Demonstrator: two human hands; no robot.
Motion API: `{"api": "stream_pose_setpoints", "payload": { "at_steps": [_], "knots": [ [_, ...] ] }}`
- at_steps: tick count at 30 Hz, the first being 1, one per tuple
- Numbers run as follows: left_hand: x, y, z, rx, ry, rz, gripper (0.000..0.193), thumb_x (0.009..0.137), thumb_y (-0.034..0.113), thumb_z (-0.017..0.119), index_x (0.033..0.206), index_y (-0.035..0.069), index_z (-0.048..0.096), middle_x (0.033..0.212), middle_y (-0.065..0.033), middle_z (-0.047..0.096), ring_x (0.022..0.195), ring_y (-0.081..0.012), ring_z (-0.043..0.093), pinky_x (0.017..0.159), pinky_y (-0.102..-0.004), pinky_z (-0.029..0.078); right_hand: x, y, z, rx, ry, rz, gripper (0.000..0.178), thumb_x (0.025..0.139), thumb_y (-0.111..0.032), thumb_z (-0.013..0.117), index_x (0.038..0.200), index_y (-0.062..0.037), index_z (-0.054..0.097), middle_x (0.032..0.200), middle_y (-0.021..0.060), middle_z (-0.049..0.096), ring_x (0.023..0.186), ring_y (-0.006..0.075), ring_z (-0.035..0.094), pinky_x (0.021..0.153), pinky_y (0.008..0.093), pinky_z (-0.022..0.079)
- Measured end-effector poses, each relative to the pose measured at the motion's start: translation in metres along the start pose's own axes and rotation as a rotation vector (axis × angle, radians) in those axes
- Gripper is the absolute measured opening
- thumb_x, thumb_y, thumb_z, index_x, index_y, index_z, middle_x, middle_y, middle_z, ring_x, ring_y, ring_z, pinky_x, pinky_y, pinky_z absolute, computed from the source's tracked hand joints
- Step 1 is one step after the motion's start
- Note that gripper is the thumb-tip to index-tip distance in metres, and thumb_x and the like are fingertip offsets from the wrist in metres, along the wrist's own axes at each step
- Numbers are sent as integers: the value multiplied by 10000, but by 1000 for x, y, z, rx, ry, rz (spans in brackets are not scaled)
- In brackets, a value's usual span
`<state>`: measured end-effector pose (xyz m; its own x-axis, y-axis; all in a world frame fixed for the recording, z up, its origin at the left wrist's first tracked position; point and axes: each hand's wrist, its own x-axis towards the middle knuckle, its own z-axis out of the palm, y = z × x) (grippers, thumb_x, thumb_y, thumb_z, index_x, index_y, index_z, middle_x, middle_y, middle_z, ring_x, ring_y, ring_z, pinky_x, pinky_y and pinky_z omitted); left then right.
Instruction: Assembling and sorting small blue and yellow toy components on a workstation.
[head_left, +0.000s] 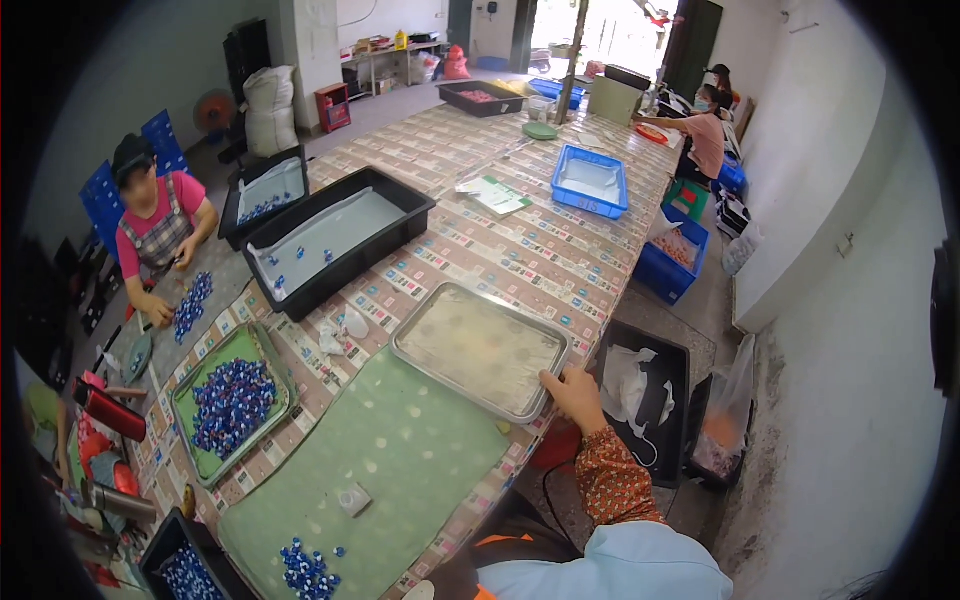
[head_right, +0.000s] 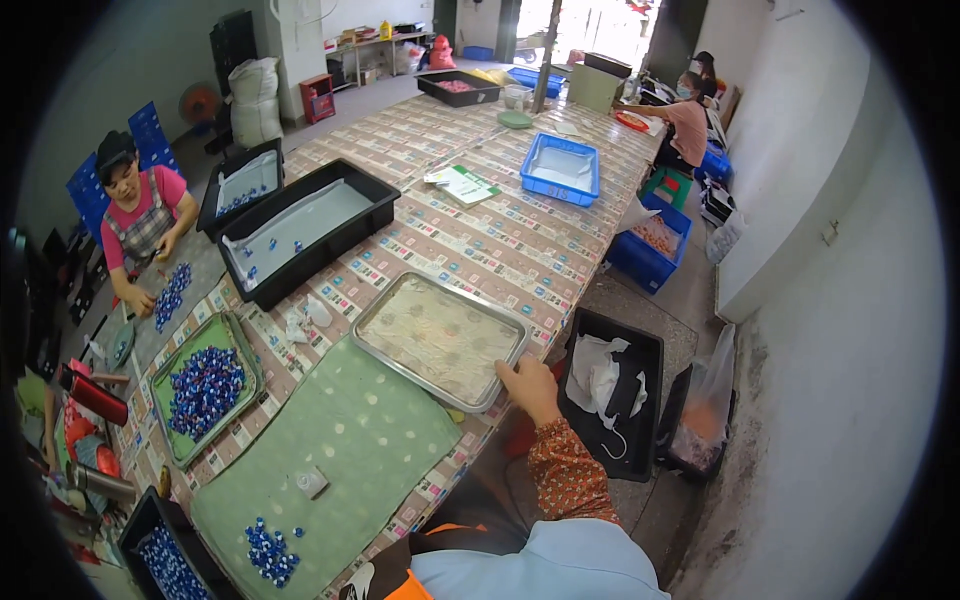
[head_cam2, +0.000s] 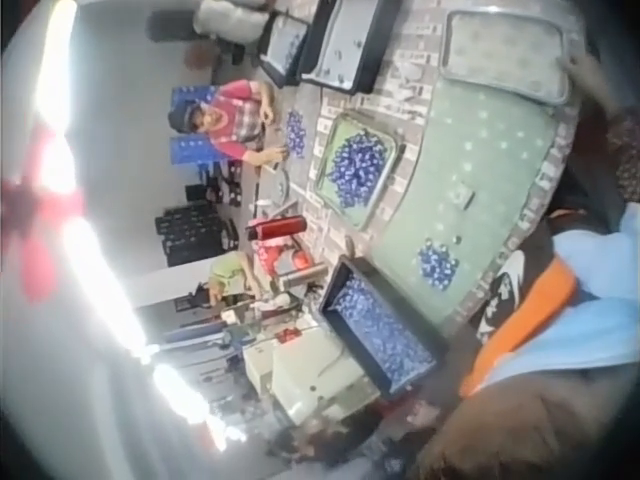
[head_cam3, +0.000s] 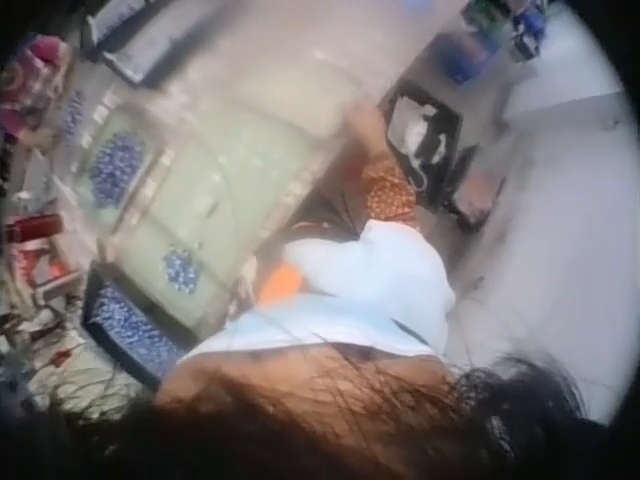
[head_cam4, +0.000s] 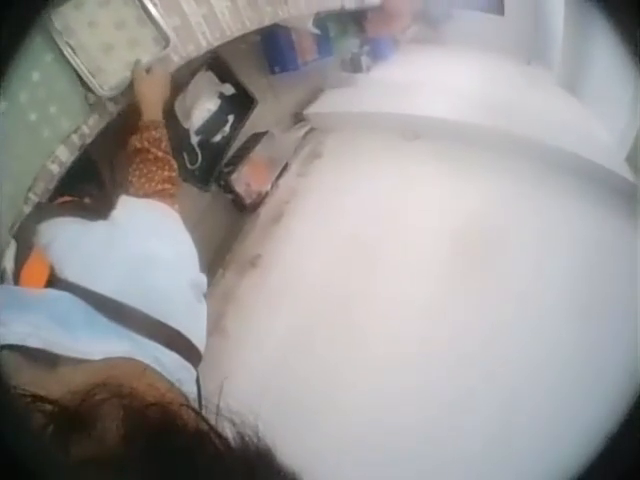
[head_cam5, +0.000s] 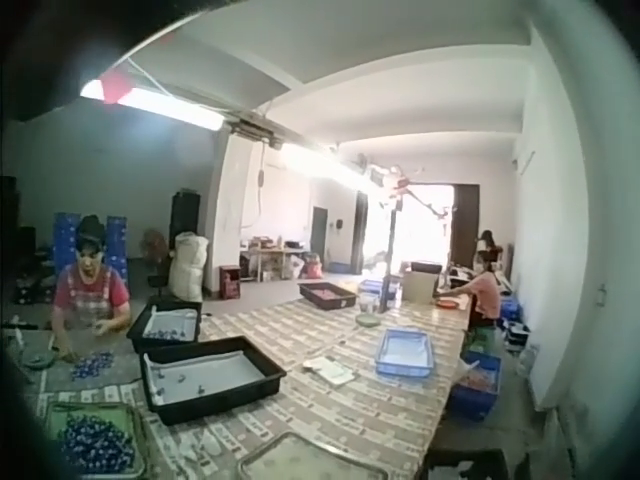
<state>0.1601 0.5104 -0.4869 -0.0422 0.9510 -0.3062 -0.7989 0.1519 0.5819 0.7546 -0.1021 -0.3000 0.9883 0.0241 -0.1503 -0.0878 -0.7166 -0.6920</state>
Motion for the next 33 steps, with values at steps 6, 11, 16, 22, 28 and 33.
{"api": "stream_pose_setpoints", "payload": {
  "at_steps": [6,11,16,22,28,33],
  "knots": [
    [-189,270,-176,116,299,368,184,919,21,436,766,123,427,653,6,293,578,-166,325,638,-330,380,12,8,-18,-448,322,-298,411,935,-416,574,866,-23,674,835,228,680,798,441,657,727,548,502],
    [-406,423,-310,134,543,634,186,917,20,436,760,121,424,650,4,292,575,-165,320,632,-330,372,14,-23,-40,-233,269,-347,322,962,-317,592,879,-8,624,703,205,657,682,413,658,632,490,486],
    [-432,395,-311,43,642,687,194,912,20,439,746,116,417,639,3,293,563,-160,307,607,-325,352,-6,-64,4,-331,99,-619,268,979,-292,596,974,-25,620,702,170,645,668,363,652,624,460,480],
    [-418,344,-258,-77,642,664,204,907,19,443,728,111,408,626,1,294,548,-155,292,578,-319,327,-44,-97,48,-411,-82,-777,251,907,-169,668,1107,-30,606,964,157,599,802,307,616,719,426,477],
    [-385,315,-201,-178,596,590,215,902,19,446,710,105,399,613,-1,294,533,-149,276,548,-313,303,-31,-133,64,-661,32,-966,240,918,-126,644,1131,-22,610,1035,156,610,894,336,635,796,440,503],
    [-375,278,-146,-259,544,528,226,898,19,449,696,101,391,602,-3,295,521,-144,263,523,-308,282,-92,-258,136,-137,-356,-1303,265,908,-130,670,1159,-46,650,989,139,635,841,304,646,728,395,514]
  ]
}}
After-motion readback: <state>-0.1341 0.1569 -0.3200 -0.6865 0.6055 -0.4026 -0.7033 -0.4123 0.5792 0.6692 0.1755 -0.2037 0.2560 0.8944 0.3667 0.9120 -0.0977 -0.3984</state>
